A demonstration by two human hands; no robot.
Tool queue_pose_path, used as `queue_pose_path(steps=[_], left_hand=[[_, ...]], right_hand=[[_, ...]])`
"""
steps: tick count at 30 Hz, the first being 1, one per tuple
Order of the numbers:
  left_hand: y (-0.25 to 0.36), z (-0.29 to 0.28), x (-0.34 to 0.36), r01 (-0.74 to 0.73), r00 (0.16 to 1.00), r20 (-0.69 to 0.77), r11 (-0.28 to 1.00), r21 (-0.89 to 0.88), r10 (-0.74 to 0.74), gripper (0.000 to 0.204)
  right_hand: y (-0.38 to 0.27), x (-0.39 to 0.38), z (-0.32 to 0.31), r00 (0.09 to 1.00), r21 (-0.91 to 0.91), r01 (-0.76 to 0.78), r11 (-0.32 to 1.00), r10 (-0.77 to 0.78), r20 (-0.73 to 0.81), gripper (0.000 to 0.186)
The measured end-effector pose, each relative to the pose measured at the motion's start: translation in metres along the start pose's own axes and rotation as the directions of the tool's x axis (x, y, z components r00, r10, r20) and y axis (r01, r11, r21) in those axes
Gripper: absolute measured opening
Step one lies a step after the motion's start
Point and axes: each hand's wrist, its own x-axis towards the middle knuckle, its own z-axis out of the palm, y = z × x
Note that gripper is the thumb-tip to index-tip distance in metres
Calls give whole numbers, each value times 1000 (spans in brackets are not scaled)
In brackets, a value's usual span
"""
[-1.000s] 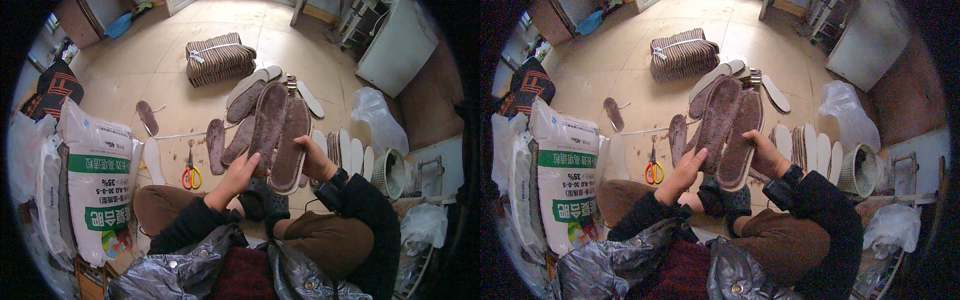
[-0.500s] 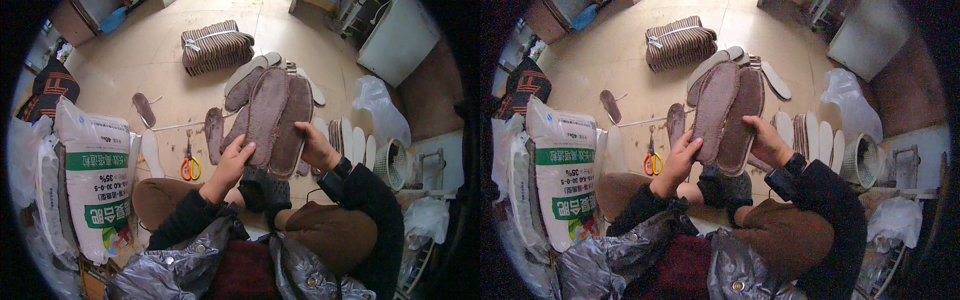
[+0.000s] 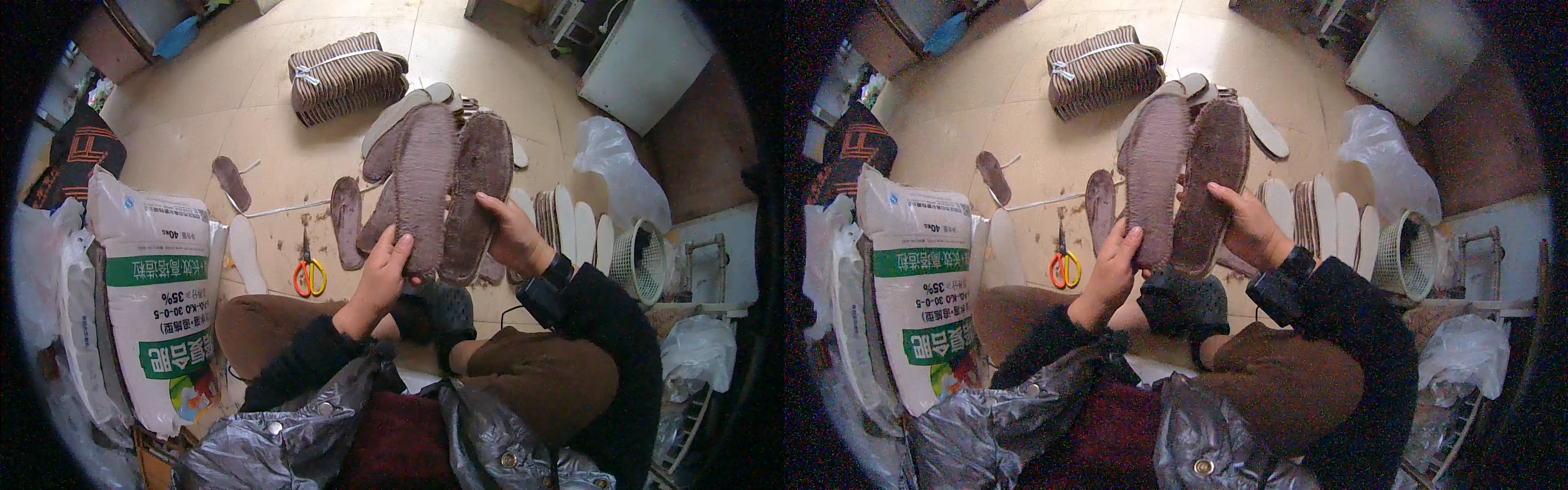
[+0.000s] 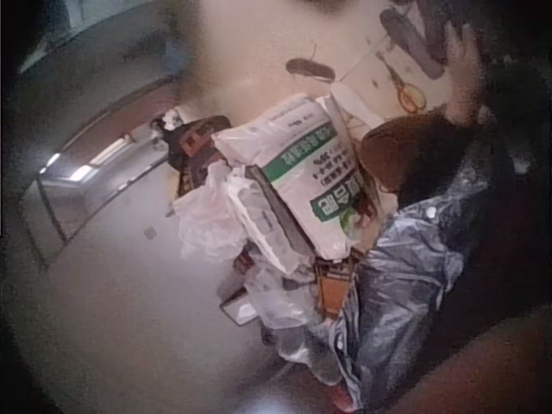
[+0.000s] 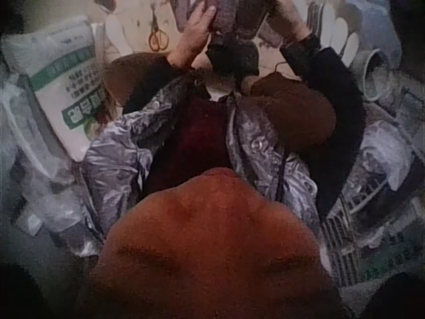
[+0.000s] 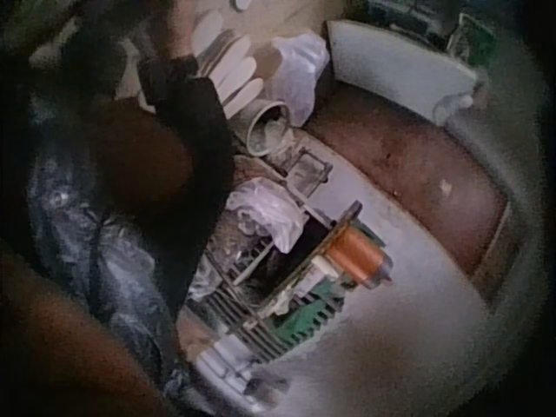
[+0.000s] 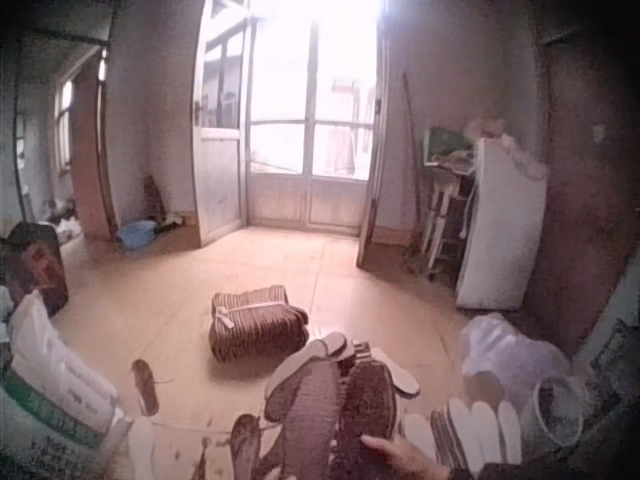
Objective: The person sits on the floor and repeatedly aligns a brown fabric insole with a white foam insole, then uses scissors to trim the fabric to match the foam shape. The person stacks trimmed pairs and continues the process with additional insoles.
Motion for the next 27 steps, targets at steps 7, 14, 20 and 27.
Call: queue_pose_path(steps=[7, 14, 20, 27], left_hand=[[2, -3, 2, -179, 982, -40, 978, 102, 184, 29], [-6, -8, 4, -224, 972, -28, 955, 196, 234, 31], [-13, -7, 6, -337, 926, -8, 834, 438, 378, 30], [-15, -6, 6, -282, 952, 0, 874, 395, 307, 33]], right_hand=[[-1, 0, 1, 999, -52, 19, 998, -17, 39, 43], [1, -1, -1, 1000, -39, 20, 999, -20, 14, 41], [2, -1, -2, 999, 32, -29, 999, 31, -41, 36], [0, -6, 6, 995, -21, -67, 998, 65, -80, 31]])
